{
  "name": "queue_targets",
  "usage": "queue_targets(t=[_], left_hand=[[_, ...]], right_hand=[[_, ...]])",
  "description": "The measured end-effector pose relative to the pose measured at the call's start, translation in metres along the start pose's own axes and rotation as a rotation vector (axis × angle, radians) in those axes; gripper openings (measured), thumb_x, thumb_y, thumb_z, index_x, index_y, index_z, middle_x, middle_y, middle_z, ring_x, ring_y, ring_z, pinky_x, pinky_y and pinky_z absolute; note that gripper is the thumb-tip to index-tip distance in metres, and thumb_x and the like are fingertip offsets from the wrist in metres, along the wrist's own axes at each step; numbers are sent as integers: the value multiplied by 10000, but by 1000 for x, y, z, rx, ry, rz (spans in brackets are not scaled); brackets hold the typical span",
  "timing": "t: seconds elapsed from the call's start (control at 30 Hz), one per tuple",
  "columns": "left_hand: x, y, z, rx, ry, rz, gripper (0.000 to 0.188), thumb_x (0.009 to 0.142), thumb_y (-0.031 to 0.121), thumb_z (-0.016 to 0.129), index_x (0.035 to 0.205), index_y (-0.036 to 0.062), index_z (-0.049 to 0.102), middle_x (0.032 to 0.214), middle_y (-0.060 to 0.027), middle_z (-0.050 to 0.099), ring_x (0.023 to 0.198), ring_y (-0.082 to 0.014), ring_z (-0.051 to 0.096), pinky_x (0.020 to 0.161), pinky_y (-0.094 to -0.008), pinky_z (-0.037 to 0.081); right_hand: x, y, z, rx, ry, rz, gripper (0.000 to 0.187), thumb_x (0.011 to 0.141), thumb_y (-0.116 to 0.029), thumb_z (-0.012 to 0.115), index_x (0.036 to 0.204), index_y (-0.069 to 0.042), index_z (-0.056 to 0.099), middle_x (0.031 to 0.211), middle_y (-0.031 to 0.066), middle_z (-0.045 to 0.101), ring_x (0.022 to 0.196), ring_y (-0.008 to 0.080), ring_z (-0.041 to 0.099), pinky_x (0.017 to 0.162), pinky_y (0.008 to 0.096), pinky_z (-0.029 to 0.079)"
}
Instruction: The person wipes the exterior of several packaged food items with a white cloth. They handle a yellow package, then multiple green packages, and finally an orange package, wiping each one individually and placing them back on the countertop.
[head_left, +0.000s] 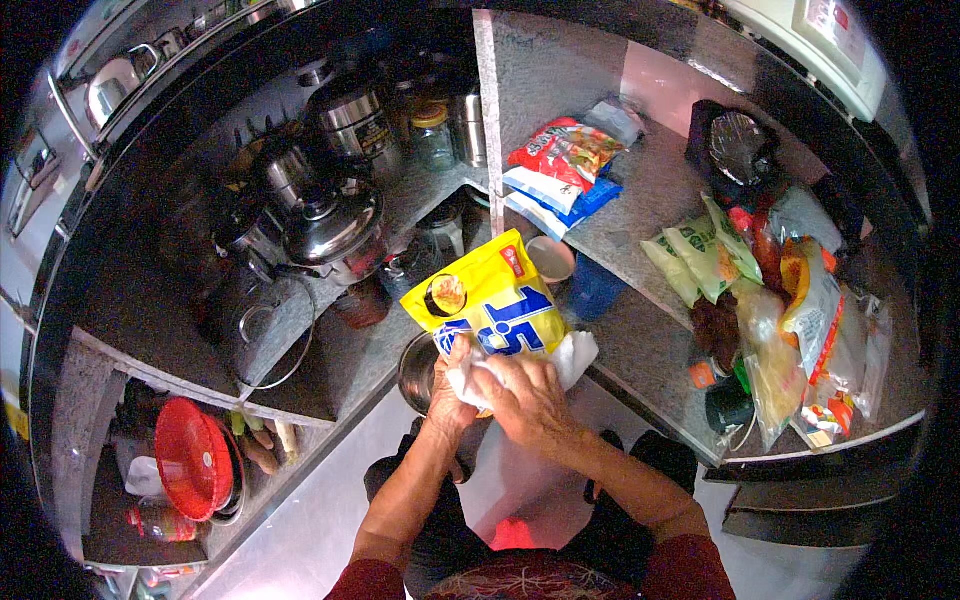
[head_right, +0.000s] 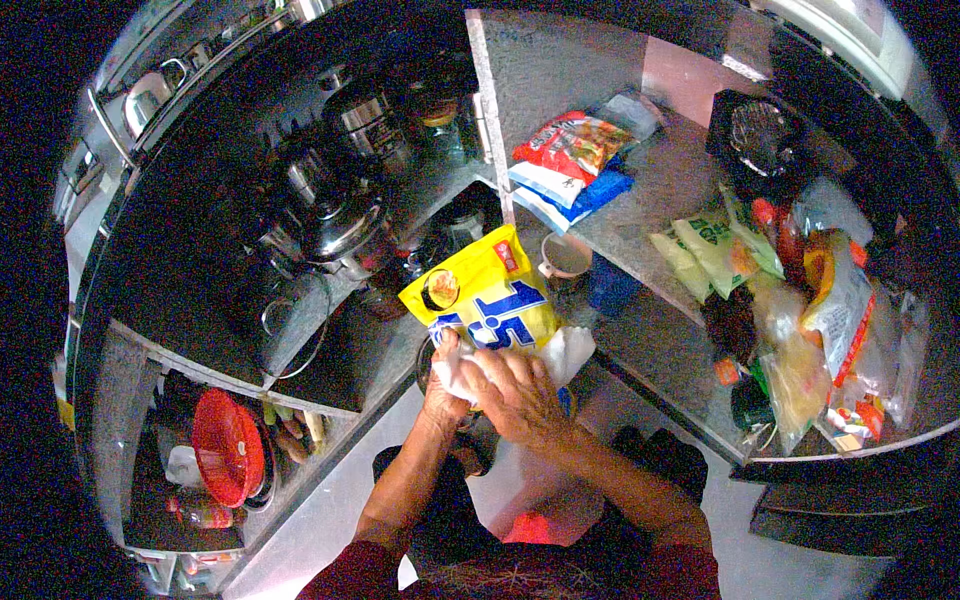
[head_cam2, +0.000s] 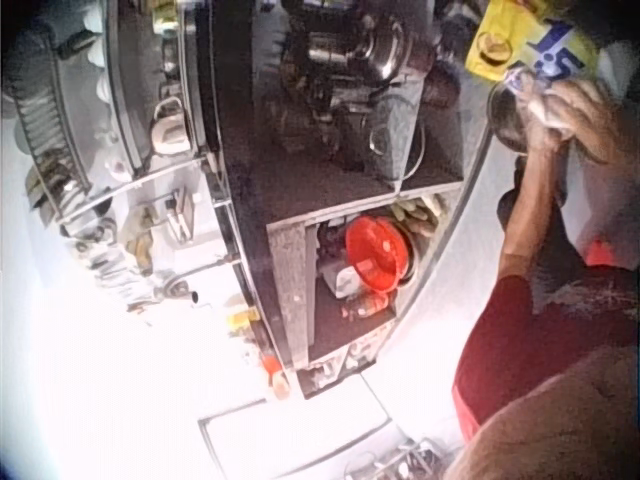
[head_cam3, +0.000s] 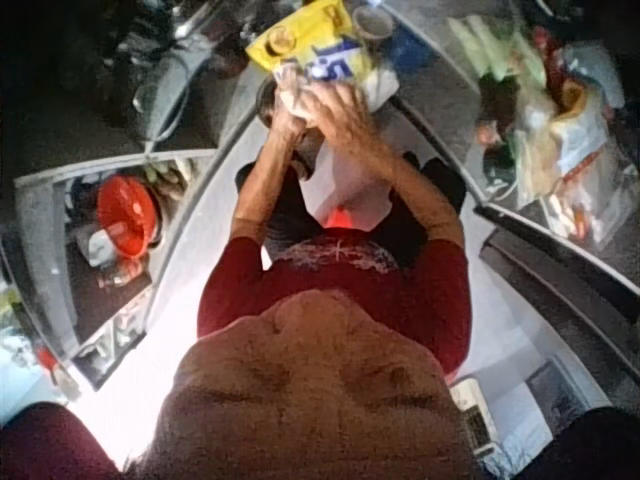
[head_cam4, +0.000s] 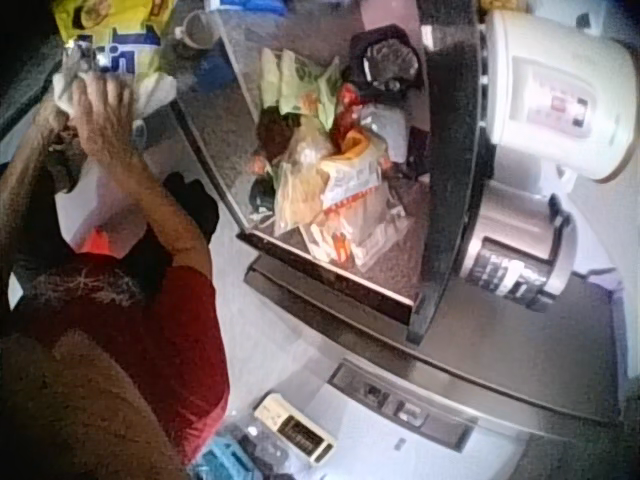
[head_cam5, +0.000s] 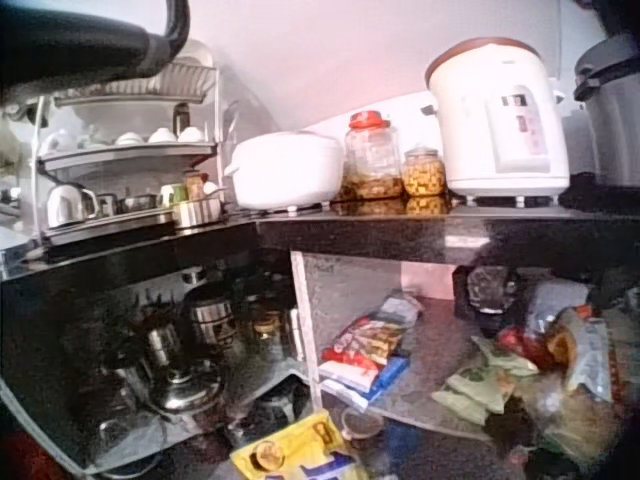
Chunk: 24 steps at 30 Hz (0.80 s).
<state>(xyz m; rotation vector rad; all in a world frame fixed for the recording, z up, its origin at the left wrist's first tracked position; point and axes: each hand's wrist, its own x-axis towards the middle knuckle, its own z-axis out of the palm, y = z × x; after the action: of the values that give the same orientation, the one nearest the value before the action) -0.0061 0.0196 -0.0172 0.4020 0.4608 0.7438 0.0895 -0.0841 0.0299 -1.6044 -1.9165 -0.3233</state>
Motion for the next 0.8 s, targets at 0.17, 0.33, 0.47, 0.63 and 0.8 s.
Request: queue_targets(t=[0.17,0.33,0.47,0.63,0.8], left_hand=[[-14,-3,23,151,17,10,405,814,327,630,1108,72,518,1041,-74,604,900,-207,614,783,-377,518],[-18,-6,25,198,0,-33,354,815,227,637,1104,59,521,1031,-83,612,896,-212,618,794,-374,519],[-19,-9,26,188,-17,-34,309,839,199,603,1104,63,518,1030,-79,613,903,-207,616,795,-380,520],[-18,-6,27,176,47,1,328,849,273,589,1103,75,525,1031,-69,611,876,-190,617,763,-352,524],[-2,-9,6,36,16,10,441,852,440,531,1122,93,512,1033,-49,600,906,-181,585,783,-342,496]], right_hand=[[19,32,-14,-26,190,191,441,698,-87,600,1128,-85,498,1070,105,503,937,292,466,799,410,364],[30,56,-30,-52,191,410,417,783,-100,520,1188,-20,463,1100,190,453,971,351,428,841,445,351],[27,74,-22,9,239,521,380,791,-150,545,1150,-39,484,1105,178,468,965,351,439,826,452,370],[24,31,-23,-90,136,359,453,769,-174,566,1180,-19,455,1129,181,446,959,337,426,800,451,349],[3,-10,11,-34,21,64,421,747,-152,569,1148,-49,493,1146,138,459,925,295,453,771,432,381]])
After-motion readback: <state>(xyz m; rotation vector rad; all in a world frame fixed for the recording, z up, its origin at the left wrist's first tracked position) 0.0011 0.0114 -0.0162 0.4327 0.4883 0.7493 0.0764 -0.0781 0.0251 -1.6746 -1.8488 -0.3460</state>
